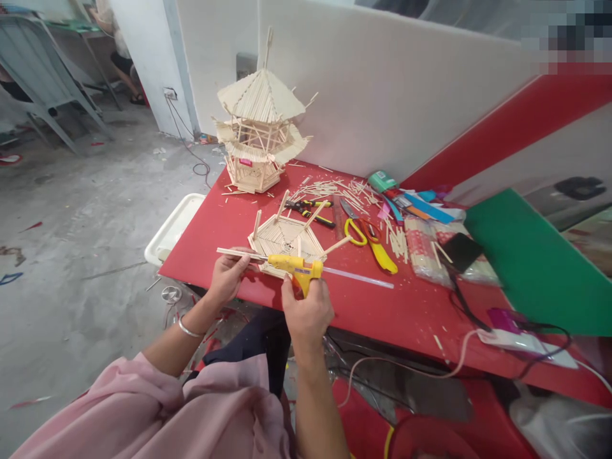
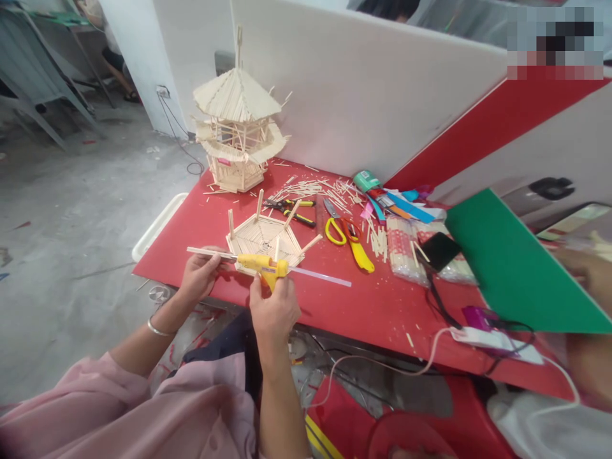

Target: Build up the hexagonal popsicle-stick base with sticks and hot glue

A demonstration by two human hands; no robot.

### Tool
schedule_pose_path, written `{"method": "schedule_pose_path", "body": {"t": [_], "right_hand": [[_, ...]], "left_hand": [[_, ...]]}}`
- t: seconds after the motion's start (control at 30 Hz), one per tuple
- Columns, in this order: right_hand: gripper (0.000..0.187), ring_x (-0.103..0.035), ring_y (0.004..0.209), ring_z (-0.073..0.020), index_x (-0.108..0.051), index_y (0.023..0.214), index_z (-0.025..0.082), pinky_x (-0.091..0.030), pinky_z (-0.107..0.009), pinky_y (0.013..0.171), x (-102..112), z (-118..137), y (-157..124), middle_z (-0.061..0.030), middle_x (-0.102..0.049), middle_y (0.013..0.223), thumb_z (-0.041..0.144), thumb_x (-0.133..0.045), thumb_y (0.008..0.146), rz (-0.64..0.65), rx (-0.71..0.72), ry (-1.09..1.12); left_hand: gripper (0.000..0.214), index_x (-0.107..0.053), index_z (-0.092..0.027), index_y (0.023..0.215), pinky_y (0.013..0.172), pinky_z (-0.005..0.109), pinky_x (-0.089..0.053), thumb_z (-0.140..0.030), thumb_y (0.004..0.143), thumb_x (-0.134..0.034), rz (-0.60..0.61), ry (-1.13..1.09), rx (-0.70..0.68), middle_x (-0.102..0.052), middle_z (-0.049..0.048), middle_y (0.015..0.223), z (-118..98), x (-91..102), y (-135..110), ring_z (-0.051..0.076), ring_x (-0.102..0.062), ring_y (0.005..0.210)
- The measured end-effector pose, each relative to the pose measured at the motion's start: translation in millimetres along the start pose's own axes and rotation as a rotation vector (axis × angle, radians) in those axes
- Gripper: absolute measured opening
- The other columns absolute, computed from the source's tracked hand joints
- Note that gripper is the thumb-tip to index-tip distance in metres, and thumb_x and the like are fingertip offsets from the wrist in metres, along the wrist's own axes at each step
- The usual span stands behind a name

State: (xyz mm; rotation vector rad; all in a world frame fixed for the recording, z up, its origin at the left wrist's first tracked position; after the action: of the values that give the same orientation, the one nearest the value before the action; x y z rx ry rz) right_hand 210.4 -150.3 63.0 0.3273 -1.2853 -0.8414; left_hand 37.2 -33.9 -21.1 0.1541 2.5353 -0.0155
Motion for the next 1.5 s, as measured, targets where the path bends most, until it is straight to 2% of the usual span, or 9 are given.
{"method": "schedule_pose_path", "body": {"t": [0.33,0.53,0.83,1.1,1.33,1.5], "right_hand": [[0.033,-0.064,0.069,-0.0237,-0.065,0.093,0.016,-0.04,-0.031,0.058,2,-7,2,-0.0074,-0.064,0.075,0.047,-0.056,0.097,0.023,-0.015,-0.045],[0.032,-0.063,0.068,-0.0229,-0.066,0.094,0.016,-0.041,-0.031,0.058,-1,-3,0,-0.0061,-0.063,0.074,0.046,-0.057,0.096,0.021,0.003,0.006],[0.032,-0.06,0.064,-0.0213,-0.064,0.088,0.017,-0.043,-0.03,0.059,3,-16,1,-0.0043,-0.061,0.071,0.049,-0.058,0.095,-0.005,-0.042,0.053],[0.032,-0.063,0.071,-0.0234,-0.066,0.095,0.016,-0.044,-0.031,0.06,-2,-8,-1,-0.0055,-0.062,0.075,0.047,-0.057,0.095,0.009,-0.042,0.016],[0.03,-0.061,0.068,-0.0225,-0.065,0.089,0.017,-0.034,-0.031,0.056,6,-18,3,-0.0063,-0.062,0.075,0.046,-0.057,0.095,0.042,-0.071,-0.1],[0.026,-0.059,0.069,-0.0216,-0.064,0.091,0.017,-0.029,-0.031,0.055,9,-16,8,-0.0071,-0.063,0.078,0.042,-0.058,0.094,0.097,-0.027,-0.154]], "left_hand": [[0.042,-0.074,-0.015,0.086,0.056,0.024,-0.061,-0.047,0.066,-0.092,-0.049,0.033,-0.02,-0.078,0.0072,0.078,-1,3.8,0,0.018,-0.075,0.067],[0.042,-0.076,-0.014,0.085,0.05,0.024,-0.058,-0.047,0.065,-0.093,-0.043,0.049,-0.01,-0.079,0.0071,0.078,0,3.1,0,0.012,-0.068,0.053],[0.043,-0.077,-0.014,0.087,0.045,0.021,-0.053,-0.048,0.066,-0.092,-0.032,0.061,-0.006,-0.079,0.008,0.076,3,4.9,1,0.012,-0.066,0.051],[0.042,-0.078,-0.014,0.085,0.047,0.021,-0.053,-0.048,0.064,-0.093,-0.034,0.087,-0.003,-0.08,0.0084,0.08,2,4.0,0,0.011,-0.066,0.054],[0.044,-0.077,-0.015,0.084,0.047,0.02,-0.052,-0.051,0.063,-0.092,-0.11,0.11,-0.059,-0.077,0.0053,0.075,-4,12.9,-1,0.009,-0.063,0.052],[0.042,-0.077,-0.015,0.091,0.048,0.02,-0.053,-0.051,0.072,-0.087,-0.132,0.259,-0.11,-0.074,0.0035,0.075,-15,19.3,-2,0.009,-0.062,0.053]]}}
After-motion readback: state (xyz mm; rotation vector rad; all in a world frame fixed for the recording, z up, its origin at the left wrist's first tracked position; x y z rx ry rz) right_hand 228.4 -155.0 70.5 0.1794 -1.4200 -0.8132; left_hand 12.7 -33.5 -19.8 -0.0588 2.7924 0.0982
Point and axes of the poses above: each hand's wrist, its own y-axis towards the middle knuckle, its own x-axis out of the back of the hand, z = x × y, the point moved 10 cm from there along y, towards the middle knuckle
